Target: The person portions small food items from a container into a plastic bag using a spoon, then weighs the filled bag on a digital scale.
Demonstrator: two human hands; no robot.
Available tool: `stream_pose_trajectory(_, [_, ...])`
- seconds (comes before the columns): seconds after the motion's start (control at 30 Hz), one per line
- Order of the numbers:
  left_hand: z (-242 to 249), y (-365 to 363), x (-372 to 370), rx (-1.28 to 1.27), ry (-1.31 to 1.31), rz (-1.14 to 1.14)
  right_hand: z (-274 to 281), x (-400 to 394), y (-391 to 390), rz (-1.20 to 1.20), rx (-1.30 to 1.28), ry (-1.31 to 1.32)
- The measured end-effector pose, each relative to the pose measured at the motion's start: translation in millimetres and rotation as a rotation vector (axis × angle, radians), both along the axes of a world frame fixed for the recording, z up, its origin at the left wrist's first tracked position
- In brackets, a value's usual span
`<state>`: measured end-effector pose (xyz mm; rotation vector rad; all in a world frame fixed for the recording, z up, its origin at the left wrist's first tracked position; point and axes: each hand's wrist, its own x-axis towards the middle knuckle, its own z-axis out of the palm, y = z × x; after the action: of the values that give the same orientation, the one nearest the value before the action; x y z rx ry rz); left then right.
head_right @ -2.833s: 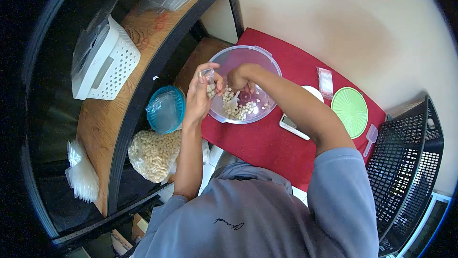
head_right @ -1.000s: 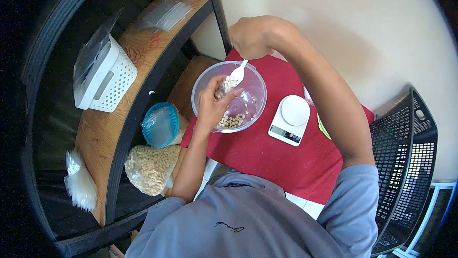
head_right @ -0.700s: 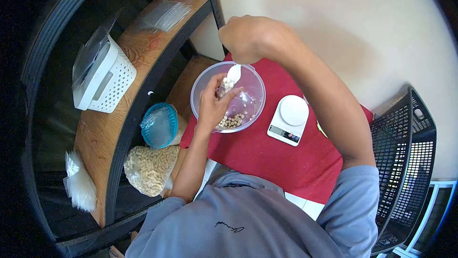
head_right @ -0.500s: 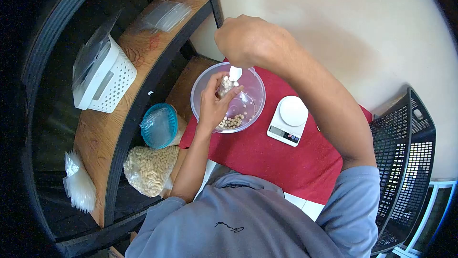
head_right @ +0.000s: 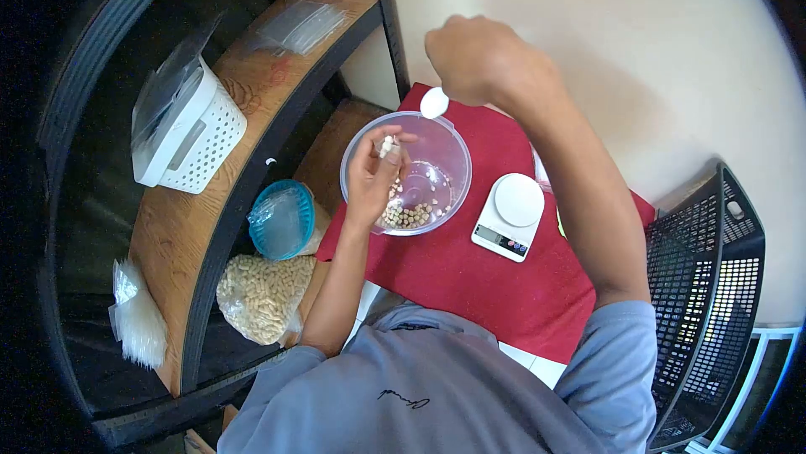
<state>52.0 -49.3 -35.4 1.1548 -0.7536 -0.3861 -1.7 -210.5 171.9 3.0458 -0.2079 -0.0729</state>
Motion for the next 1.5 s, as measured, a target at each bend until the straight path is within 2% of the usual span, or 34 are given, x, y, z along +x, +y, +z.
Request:
stream_pose_trajectory(0.07, [-4,6,5,-0.075,0.047,-0.06,-33,5,-2,-0.054,0.013,0.1])
stream_pose_trajectory(0.13, [-9,11,11,-0.236,0.298,-0.29,-73,11,4,0.027,0.062,0.247])
stream_pose_trajectory(0.17, [-4,13,10,-0.224,0.383,-0.312,-95,12,8,0.043,0.103,0.243])
stream_pose_trajectory(0.3, [-6,16,14,-0.269,0.425,-0.426,-164,14,26,0.106,0.211,0.311])
stream_pose_trajectory(0.37, [-4,17,14,-0.26,0.412,-0.443,-192,16,30,-0.025,0.385,0.313])
stream_pose_trajectory(0.5, [-6,22,16,-0.164,0.312,-0.436,-185,16,27,-0.02,0.486,0.499])
stream_pose_trajectory(0.57, [-4,25,16,-0.119,0.283,-0.427,-199,20,11,0.181,0.381,0.439])
stream_pose_trajectory(0.63, [0,28,17,-0.076,0.257,-0.421,-169,9,3,0.048,0.476,0.137])
stream_pose_trajectory(0.7, [3,32,17,-0.018,0.258,-0.505,-146,-5,-1,0.044,0.688,-0.303])
stream_pose_trajectory(0.73, [2,31,16,-0.018,0.261,-0.506,-129,-13,3,0.041,0.688,-0.301])
stream_pose_trajectory(0.8, [0,28,14,0.005,0.334,-0.525,-106,-32,13,0.202,1.143,-0.396])
stream_pose_trajectory(0.83, [1,26,13,0.004,0.333,-0.531,-107,-38,18,0.198,1.14,-0.399])
stream_pose_trajectory(0.9, [5,23,10,0.016,0.348,-0.62,-112,-49,28,0.333,0.942,-0.529])
stream_pose_trajectory(1.07, [12,15,-1,0.12,0.294,-0.636,-114,-70,24,0.234,0.856,-0.499])
stream_pose_trajectory(1.13, [16,13,-5,0.307,0.078,-0.548,-102,-80,22,0.249,0.927,-0.522])
stream_pose_trajectory(1.17, [8,16,3,0.384,0.082,-0.582,-102,-84,18,0.24,0.925,-0.524])
stream_pose_trajectory(1.2, [10,14,-2,0.386,0.084,-0.591,-102,-88,13,0.173,0.853,-0.505])
stream_pose_trajectory(1.27, [17,10,-13,0.384,-0.016,-0.221,-102,-99,7,0.091,0.778,-0.492])
stream_pose_trajectory(1.33, [10,20,-9,0.4,0.004,-0.238,-101,-113,1,-0.016,0.746,-0.574])
stream_pose_trajectory(1.37, [7,26,-10,0.376,-0.006,-0.176,-106,-120,-7,-0.1,0.718,-0.557])
stream_pose_trajectory(1.43, [-1,41,-13,0.358,-0.006,-0.133,-118,-131,-24,-0.256,0.807,-0.581])
stream_pose_trajectory(1.5, [-9,53,-15,0.256,-0.12,0.091,-143,-142,-46,-0.499,0.853,-0.536])
